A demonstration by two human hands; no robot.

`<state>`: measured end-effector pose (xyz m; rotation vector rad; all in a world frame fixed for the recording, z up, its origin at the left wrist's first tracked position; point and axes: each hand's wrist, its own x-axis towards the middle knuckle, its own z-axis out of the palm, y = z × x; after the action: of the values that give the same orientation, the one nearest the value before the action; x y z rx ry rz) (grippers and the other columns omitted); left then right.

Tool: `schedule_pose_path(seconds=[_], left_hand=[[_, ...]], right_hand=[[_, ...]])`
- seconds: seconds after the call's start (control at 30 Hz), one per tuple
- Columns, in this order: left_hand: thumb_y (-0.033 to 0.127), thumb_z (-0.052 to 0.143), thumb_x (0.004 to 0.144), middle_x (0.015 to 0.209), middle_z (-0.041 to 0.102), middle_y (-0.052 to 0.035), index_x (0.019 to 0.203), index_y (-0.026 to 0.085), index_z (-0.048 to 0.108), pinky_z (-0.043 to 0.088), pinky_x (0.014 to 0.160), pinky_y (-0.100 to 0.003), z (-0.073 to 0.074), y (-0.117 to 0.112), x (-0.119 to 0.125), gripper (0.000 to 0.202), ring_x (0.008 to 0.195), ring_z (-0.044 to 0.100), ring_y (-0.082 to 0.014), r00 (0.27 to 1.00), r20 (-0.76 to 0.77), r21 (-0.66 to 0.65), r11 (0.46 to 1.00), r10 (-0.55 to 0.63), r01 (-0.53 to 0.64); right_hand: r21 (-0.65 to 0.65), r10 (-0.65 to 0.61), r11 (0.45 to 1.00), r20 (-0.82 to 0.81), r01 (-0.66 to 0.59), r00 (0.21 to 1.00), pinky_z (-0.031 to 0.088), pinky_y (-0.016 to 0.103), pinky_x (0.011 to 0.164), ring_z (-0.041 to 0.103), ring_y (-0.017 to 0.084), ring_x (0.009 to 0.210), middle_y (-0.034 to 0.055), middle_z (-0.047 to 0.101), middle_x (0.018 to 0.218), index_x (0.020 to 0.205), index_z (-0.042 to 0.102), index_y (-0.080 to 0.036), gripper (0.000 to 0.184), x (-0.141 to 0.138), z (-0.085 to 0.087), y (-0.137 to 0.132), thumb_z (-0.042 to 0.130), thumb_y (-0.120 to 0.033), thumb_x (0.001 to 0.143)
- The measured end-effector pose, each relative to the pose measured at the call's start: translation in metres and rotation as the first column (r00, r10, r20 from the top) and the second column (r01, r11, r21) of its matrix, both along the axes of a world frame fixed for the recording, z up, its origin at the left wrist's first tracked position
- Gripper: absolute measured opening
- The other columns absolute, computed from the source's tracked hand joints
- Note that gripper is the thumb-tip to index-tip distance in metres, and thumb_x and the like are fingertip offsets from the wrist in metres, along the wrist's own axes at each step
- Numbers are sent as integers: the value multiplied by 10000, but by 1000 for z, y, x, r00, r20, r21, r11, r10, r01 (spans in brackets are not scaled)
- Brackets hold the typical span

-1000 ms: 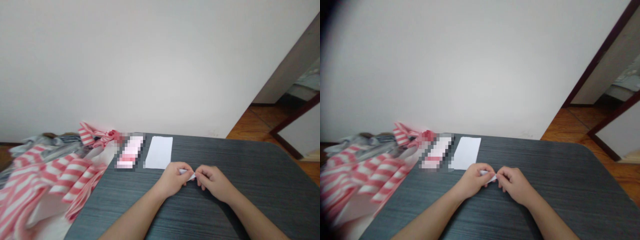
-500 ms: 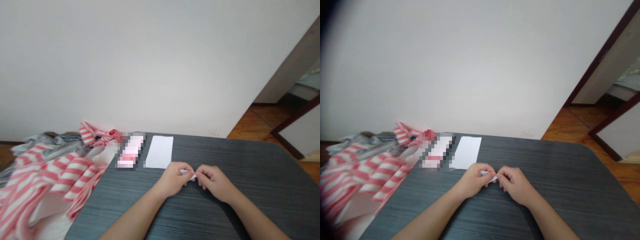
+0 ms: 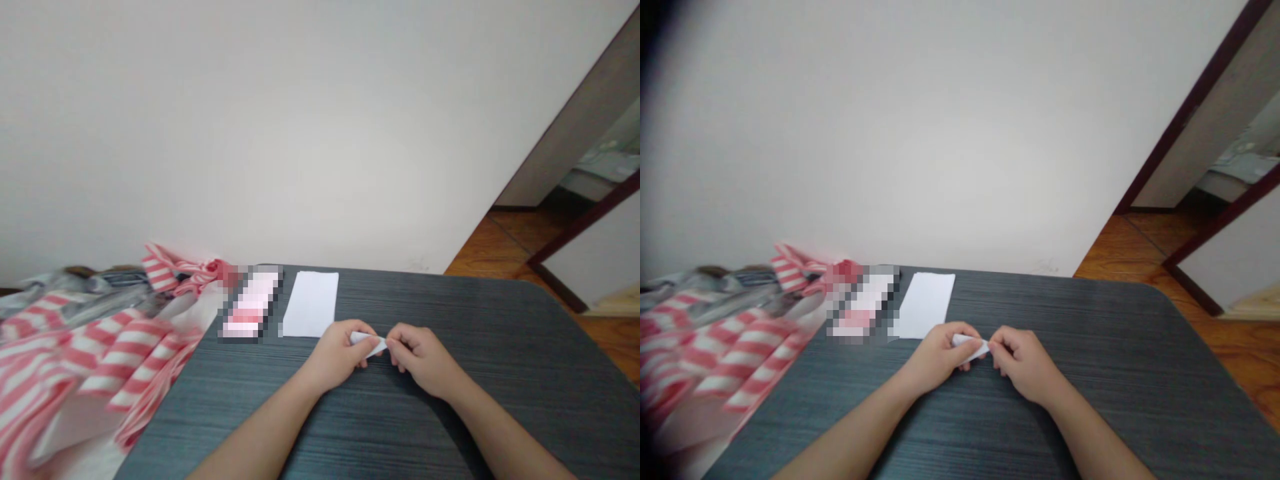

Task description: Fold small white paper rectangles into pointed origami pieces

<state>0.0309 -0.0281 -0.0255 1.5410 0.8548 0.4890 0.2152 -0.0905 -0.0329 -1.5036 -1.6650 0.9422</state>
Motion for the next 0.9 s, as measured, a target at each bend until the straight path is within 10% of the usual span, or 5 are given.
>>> schedule_pose_path(seconds=[0.37, 0.9], left_hand=[[336, 571, 830, 586, 615, 0, 780, 139, 684, 395, 532, -210, 0, -2, 2, 233, 540, 543, -115, 1000, -1, 0, 1000, -13, 13], [445, 544, 873, 587, 651, -25, 1127, 97, 559, 456, 516, -228, -15, 4, 6, 431, 504, 584, -131, 979, 163, -119, 988, 121, -102]], right_hand=[[-7, 54, 999, 8, -54, 999, 399, 199, 505, 543, 105, 491, -25, 580, 551, 669, 580, -178, 242, 0, -2, 0, 492, -202, 894], [29, -226, 972, -153, 233, 962, 416, 244, 526, 518, 121, 478, -24, 560, 543, 696, 529, -197, 267, 12, -7, 1, 491, -345, 916]])
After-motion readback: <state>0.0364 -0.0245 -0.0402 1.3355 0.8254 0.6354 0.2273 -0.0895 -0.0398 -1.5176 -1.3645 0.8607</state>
